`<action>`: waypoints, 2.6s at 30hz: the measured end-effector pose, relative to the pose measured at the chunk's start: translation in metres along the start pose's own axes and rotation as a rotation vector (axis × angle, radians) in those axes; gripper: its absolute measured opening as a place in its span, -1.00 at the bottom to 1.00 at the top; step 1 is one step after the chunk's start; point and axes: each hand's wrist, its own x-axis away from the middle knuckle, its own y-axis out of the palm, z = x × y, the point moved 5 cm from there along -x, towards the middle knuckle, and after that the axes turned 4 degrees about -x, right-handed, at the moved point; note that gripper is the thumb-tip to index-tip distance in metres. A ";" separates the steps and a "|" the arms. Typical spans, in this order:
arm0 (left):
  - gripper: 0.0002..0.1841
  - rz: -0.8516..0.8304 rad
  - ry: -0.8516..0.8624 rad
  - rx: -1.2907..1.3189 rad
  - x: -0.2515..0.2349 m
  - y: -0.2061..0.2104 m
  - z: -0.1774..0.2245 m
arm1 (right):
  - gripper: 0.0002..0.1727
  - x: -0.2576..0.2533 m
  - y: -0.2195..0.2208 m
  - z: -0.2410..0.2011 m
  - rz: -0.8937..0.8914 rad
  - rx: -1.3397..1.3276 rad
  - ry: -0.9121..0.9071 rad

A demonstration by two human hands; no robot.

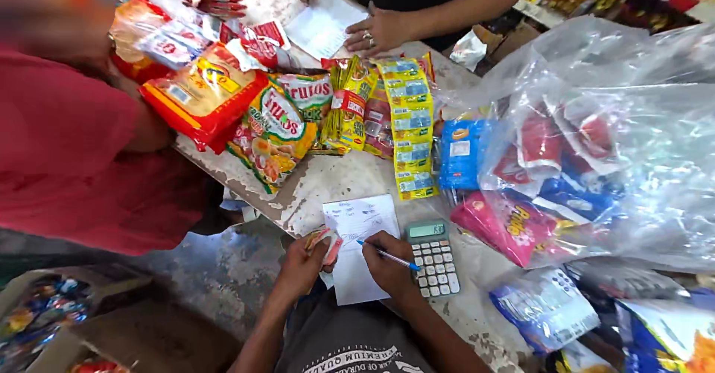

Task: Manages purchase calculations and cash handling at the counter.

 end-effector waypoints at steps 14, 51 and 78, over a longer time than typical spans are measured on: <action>-0.73 -0.026 -0.001 0.043 -0.002 -0.003 -0.001 | -0.85 -0.002 0.000 -0.003 -0.068 0.000 0.041; -0.56 -0.165 -0.075 0.691 0.021 0.043 0.024 | -0.62 0.039 -0.075 -0.045 -0.020 0.025 0.196; -0.71 0.344 -0.056 0.194 0.044 0.011 -0.049 | -0.21 -0.034 0.021 -0.014 -0.654 0.728 0.000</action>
